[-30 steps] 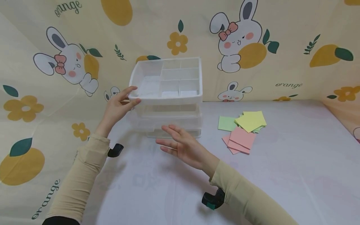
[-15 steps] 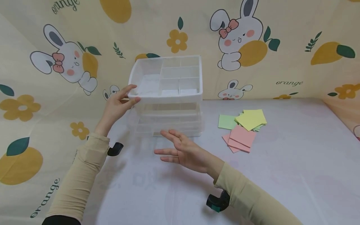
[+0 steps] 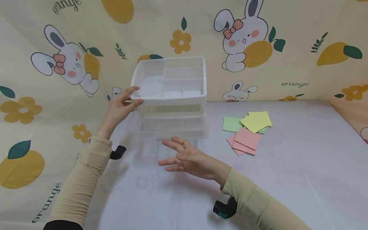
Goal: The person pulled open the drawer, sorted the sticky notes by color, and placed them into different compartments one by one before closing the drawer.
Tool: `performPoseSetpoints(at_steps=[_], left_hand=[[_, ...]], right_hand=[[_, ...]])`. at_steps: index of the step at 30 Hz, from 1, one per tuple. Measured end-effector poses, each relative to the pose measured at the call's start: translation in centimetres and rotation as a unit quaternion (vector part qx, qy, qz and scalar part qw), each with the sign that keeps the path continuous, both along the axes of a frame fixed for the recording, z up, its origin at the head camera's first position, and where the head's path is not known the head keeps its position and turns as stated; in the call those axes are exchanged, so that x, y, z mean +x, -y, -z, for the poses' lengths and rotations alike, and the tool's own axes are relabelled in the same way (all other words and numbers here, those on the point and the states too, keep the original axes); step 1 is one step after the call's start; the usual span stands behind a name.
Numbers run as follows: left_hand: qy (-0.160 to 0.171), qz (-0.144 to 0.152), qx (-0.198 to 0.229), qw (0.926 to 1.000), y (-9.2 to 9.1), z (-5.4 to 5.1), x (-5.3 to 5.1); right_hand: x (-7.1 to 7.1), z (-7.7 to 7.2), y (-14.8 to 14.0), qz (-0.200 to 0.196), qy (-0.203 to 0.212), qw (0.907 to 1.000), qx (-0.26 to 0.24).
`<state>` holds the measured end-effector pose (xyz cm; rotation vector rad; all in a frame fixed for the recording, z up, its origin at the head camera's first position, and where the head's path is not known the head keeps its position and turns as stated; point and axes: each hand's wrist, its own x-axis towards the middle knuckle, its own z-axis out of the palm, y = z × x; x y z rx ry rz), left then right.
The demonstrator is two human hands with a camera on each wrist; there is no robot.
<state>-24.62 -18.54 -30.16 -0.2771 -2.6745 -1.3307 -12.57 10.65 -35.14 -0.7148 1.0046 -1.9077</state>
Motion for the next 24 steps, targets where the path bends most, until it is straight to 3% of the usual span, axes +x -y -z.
performPoseSetpoints(at_steps=[7, 15, 24], left_hand=[[-0.005, 0.003, 0.002, 1.0000, -0.1, 0.0, 0.1], [-0.009, 0.002, -0.004, 1.0000, -0.2, -0.1, 0.2], [-0.014, 0.003, -0.005, 0.9999, -0.1, 0.0, 0.0]], right_hand=[[0.1, -0.3, -0.5, 0.002, -0.032, 0.9992, 0.024], [0.3, -2.1, -2.0, -0.006, -0.120, 0.9927, 0.010], [-0.5, -4.6, -4.7, 0.076, -0.186, 0.9796, -0.001]])
